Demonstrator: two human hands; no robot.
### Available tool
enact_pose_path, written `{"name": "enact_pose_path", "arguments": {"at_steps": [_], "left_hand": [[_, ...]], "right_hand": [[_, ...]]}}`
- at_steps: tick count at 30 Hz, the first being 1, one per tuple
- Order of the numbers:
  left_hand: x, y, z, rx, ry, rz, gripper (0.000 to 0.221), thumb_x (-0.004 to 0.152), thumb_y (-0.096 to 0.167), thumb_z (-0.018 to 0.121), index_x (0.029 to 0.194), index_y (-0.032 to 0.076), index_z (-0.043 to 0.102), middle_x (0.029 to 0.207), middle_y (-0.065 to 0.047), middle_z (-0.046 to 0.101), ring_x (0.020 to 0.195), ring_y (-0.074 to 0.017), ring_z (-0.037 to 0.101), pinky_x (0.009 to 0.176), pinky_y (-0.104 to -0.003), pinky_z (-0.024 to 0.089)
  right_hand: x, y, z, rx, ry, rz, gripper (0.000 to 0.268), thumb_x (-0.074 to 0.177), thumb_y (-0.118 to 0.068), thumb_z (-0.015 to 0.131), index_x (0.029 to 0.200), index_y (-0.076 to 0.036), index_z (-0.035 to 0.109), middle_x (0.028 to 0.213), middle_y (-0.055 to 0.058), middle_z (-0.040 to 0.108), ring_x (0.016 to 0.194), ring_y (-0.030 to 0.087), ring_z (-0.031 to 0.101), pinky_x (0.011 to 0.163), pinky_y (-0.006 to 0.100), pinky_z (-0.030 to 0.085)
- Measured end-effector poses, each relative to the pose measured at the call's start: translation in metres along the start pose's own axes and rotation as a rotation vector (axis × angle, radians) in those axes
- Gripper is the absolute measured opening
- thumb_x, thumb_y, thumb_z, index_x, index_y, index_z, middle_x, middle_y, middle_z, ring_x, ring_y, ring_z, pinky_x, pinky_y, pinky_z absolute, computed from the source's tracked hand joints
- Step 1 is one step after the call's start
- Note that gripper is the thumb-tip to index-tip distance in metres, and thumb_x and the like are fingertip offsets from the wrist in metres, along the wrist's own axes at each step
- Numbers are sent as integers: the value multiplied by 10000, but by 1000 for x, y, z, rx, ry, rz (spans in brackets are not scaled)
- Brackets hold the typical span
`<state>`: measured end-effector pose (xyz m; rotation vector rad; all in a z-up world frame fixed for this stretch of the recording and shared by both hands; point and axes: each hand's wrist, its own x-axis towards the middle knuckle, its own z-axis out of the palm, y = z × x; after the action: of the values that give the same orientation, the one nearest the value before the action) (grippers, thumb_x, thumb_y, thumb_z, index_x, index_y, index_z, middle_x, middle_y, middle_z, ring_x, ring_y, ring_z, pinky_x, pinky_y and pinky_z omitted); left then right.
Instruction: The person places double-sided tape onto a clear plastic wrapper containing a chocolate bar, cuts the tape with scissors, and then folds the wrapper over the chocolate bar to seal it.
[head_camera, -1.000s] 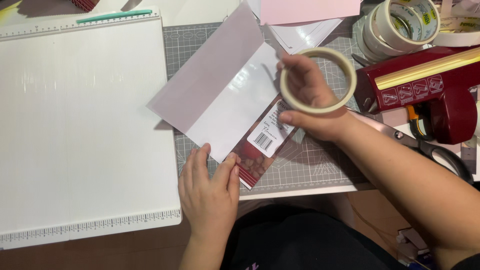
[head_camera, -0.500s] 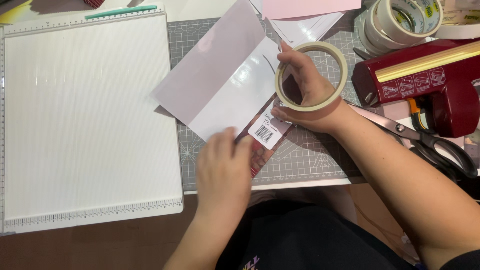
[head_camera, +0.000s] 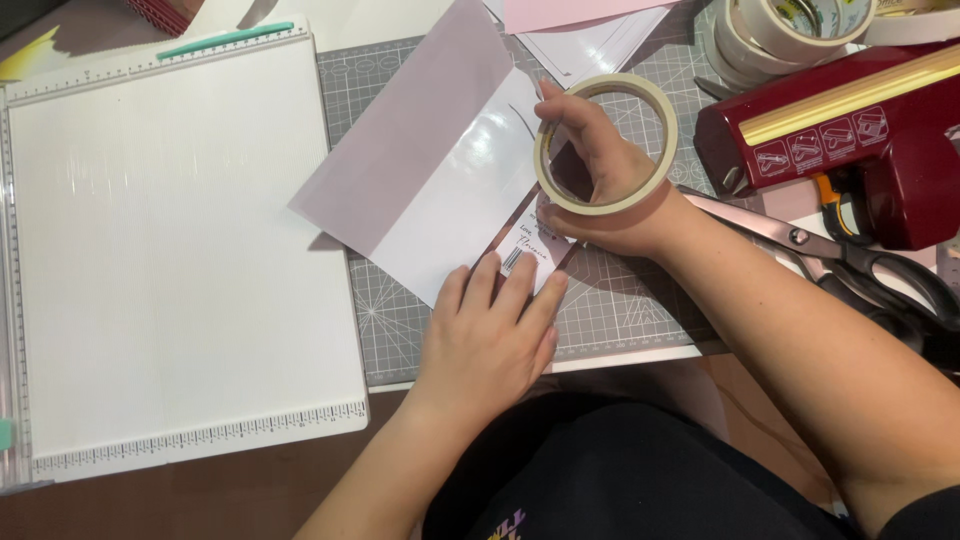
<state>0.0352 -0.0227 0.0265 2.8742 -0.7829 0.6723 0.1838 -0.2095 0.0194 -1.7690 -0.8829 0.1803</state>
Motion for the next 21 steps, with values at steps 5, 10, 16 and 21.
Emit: {"name": "enact_pose_path", "arguments": {"at_steps": [5, 10, 16, 21], "left_hand": [[-28, -4, -17, -17, -26, 15, 453, 901, 326, 656, 1330, 182, 660, 1282, -50, 666, 1121, -307, 616, 942, -485, 486], [-52, -3, -28, -54, -32, -10, 413, 921, 277, 622, 1318, 178, 675, 1277, -51, 671, 1176, -326, 616, 948, -503, 488], [-77, -6, -33, -65, -98, -20, 501, 880, 277, 607, 1372, 185, 635, 1364, -44, 644, 1201, -318, 591, 968, -504, 463], [-77, -5, -33, -119, -119, -24, 517, 849, 279, 609, 1352, 163, 647, 1400, -66, 634, 1229, -350, 583, 973, -517, 451]], "right_hand": [[-1, 2, 0, 29, 9, -20, 770, 862, -1, 710, 1482, -72, 258, 1677, 292, 155, 1615, 367, 111, 1332, 434, 126], [-1, 4, -2, 27, -3, -31, 783, 863, -22, 717, 1486, -81, 247, 1683, 304, 136, 1615, 373, 100, 1328, 440, 120], [-1, 1, -2, 8, -3, -17, 788, 835, 5, 707, 1471, -84, 251, 1679, 324, 148, 1609, 386, 116, 1318, 439, 130], [-1, -2, -2, 6, -17, 3, 802, 829, -1, 726, 1468, -87, 250, 1683, 318, 136, 1610, 385, 105, 1311, 442, 143]]}}
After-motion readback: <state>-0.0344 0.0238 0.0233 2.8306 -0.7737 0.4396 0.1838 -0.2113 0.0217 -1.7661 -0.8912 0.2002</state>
